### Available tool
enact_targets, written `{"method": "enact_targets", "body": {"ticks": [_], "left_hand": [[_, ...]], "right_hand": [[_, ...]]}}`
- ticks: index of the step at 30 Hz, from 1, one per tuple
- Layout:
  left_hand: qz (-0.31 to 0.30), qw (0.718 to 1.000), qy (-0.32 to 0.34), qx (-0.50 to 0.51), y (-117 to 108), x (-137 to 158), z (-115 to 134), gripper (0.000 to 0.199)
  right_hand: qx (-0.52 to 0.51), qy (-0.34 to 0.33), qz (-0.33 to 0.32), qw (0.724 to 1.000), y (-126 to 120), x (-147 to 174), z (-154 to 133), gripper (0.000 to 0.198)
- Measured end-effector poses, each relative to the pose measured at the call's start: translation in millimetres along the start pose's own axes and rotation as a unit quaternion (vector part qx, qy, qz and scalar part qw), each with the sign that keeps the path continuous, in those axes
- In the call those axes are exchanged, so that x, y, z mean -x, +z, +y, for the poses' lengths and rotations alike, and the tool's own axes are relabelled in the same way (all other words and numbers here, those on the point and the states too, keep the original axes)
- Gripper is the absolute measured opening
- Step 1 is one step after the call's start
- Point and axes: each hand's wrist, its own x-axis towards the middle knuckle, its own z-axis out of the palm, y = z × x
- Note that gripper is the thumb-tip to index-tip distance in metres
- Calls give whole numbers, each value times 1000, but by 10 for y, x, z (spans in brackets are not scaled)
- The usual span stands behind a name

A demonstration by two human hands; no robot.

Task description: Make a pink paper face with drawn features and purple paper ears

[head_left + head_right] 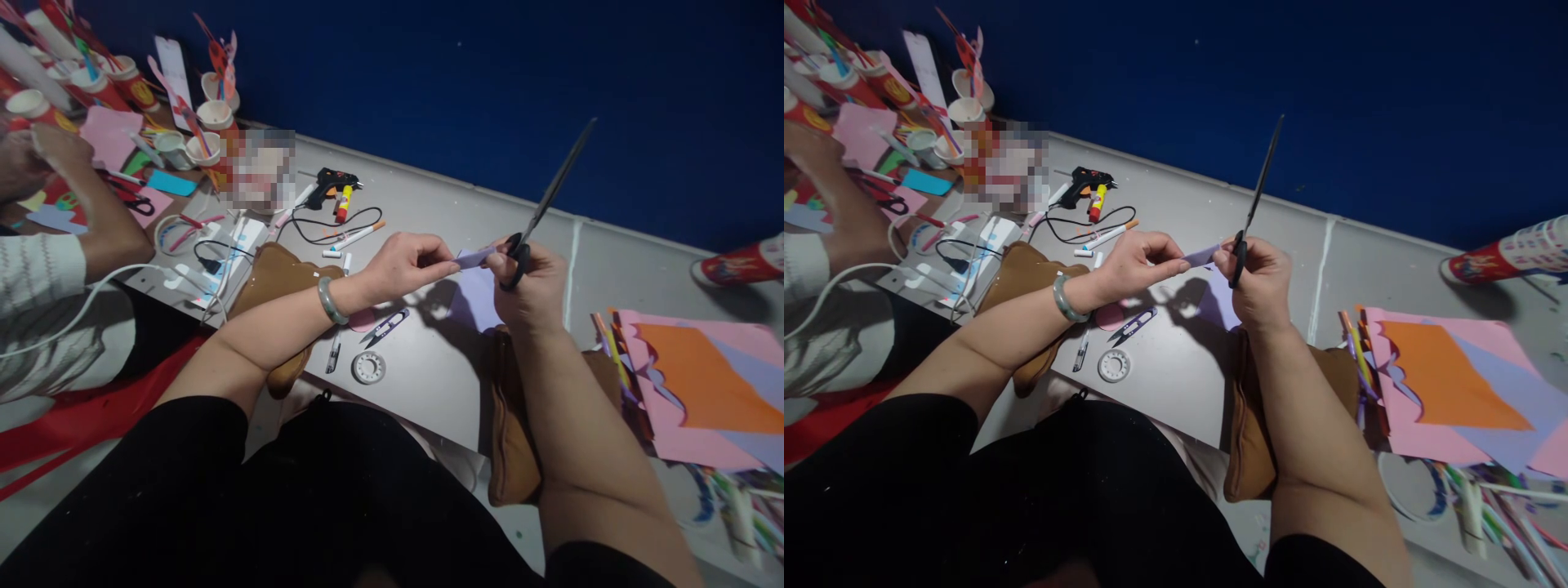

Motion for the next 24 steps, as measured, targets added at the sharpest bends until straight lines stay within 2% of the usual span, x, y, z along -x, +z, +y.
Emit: {"method": "enact_targets", "body": {"ticks": [10,19,24], "left_hand": [[-5,1000,24,-15,21,13,-41,21],[10,1000,21,11,39,3,-66,30],[10,1000,-19,3,29,10,-16,26]], "right_hand": [[11,-17,25,999,-5,-13,35,57],[3,-5,26,1000,-3,1,22,53],[-5,3,17,1000,-18,14,29,51]]}}
